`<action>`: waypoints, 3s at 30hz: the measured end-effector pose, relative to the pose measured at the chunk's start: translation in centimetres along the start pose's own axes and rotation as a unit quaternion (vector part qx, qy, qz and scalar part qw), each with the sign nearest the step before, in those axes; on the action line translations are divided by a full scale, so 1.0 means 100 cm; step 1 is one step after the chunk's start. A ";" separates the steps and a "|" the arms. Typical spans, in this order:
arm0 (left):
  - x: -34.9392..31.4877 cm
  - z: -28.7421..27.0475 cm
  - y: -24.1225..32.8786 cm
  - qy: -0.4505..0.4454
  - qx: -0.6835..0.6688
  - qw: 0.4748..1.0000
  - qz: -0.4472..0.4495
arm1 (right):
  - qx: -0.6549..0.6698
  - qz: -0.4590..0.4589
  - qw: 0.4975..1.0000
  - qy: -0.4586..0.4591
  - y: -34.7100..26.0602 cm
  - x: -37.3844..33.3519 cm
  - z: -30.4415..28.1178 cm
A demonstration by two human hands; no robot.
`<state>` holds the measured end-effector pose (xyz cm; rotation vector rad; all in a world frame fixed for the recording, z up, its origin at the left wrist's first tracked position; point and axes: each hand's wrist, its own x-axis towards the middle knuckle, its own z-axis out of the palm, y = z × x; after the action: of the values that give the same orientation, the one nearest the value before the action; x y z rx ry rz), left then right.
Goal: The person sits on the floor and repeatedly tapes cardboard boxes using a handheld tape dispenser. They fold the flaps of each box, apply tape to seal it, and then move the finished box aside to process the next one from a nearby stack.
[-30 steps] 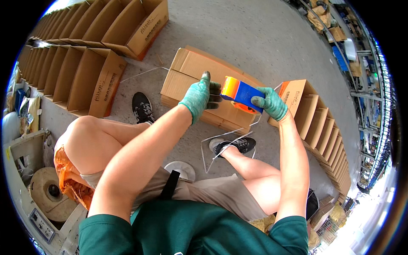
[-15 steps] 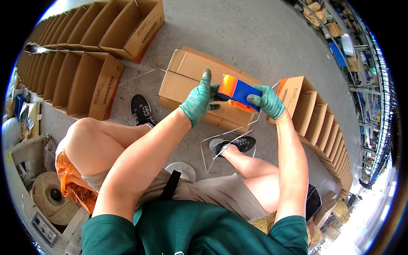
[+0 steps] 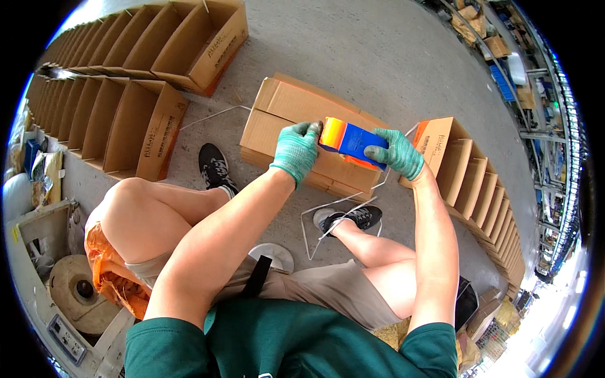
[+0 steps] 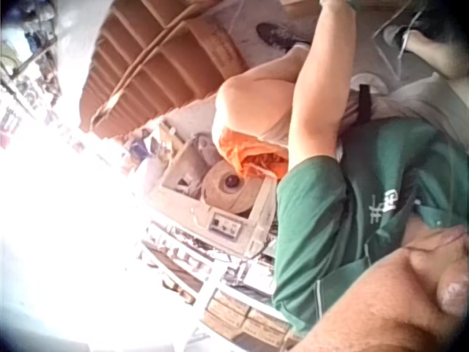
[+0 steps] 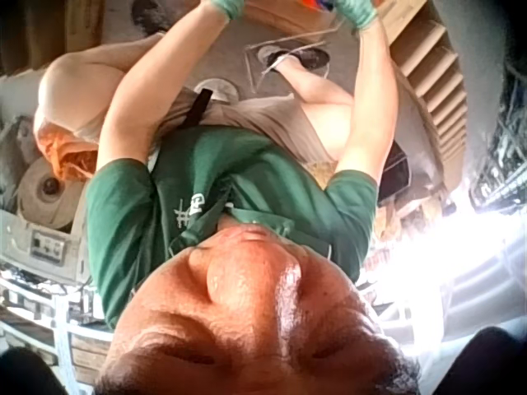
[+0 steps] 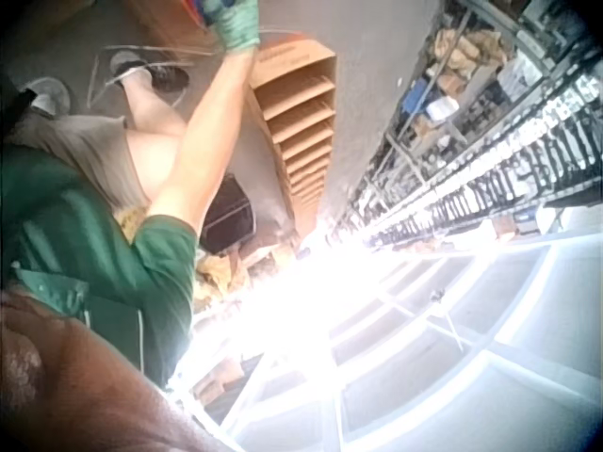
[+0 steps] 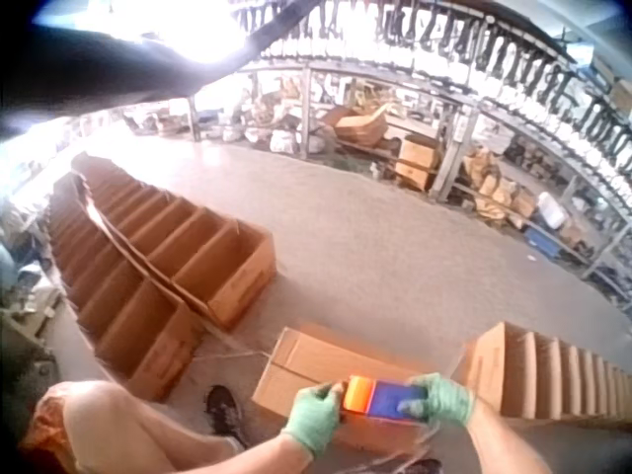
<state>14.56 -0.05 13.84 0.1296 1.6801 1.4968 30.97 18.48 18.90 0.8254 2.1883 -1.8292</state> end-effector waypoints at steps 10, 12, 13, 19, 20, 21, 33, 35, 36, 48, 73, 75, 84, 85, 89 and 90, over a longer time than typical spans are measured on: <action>0.065 -0.132 0.024 0.169 -0.029 0.985 0.031 | -0.099 0.044 0.994 0.000 -0.019 0.018 0.010; 0.065 -0.128 0.028 0.155 -0.004 0.988 0.008 | -0.099 0.041 0.994 0.013 -0.017 0.018 0.011; 0.068 -0.129 0.025 0.147 -0.004 0.989 0.004 | -0.101 0.043 0.994 0.010 -0.019 0.018 0.011; 0.097 -0.136 -0.019 0.073 0.166 0.983 0.010 | -0.121 0.058 0.991 0.010 -0.023 0.021 0.013; 0.100 -0.137 -0.026 0.072 0.211 0.975 0.010 | -0.124 0.056 0.991 0.008 -0.023 0.021 0.013; 0.105 -0.140 -0.030 0.064 0.233 0.970 -0.037 | -0.122 0.059 0.991 0.011 -0.023 0.021 0.014; 0.087 -0.101 0.005 -0.117 0.233 0.946 0.192 | -0.152 0.106 0.983 -0.013 -0.039 0.016 0.009; 0.090 -0.102 0.001 -0.124 0.208 0.951 0.192 | -0.136 0.111 0.984 -0.028 -0.042 0.008 0.001; 0.090 -0.103 -0.002 -0.121 0.212 0.949 0.200 | -0.168 0.122 0.978 -0.023 -0.045 -0.004 -0.005; 0.096 -0.115 -0.004 -0.110 0.316 0.920 0.204 | -0.375 0.290 0.880 0.026 -0.003 -0.128 -0.104; 0.094 -0.101 -0.005 -0.098 0.341 0.906 0.232 | 0.187 0.163 0.846 0.472 0.230 0.040 0.072; 0.099 -0.117 -0.003 -0.098 0.321 0.910 0.244 | -0.122 0.313 0.833 0.440 0.140 0.028 0.048; 0.112 -0.115 -0.020 -0.158 0.305 0.890 0.301 | -0.347 -0.161 0.824 0.417 -0.017 0.124 0.139; 0.109 -0.117 -0.020 -0.160 0.318 0.883 0.305 | -0.368 -0.151 0.821 0.410 -0.012 0.127 0.145; 0.105 -0.114 -0.026 -0.109 0.322 0.896 0.285 | -0.407 -0.102 0.815 0.400 0.028 0.106 0.131; 0.105 -0.115 -0.025 -0.108 0.307 0.904 0.276 | -0.408 -0.093 0.815 0.401 0.032 0.092 0.112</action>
<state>1.70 -3.38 5.29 1.1524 1.9635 1.2034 22.59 10.94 9.33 1.3014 3.2100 -0.3452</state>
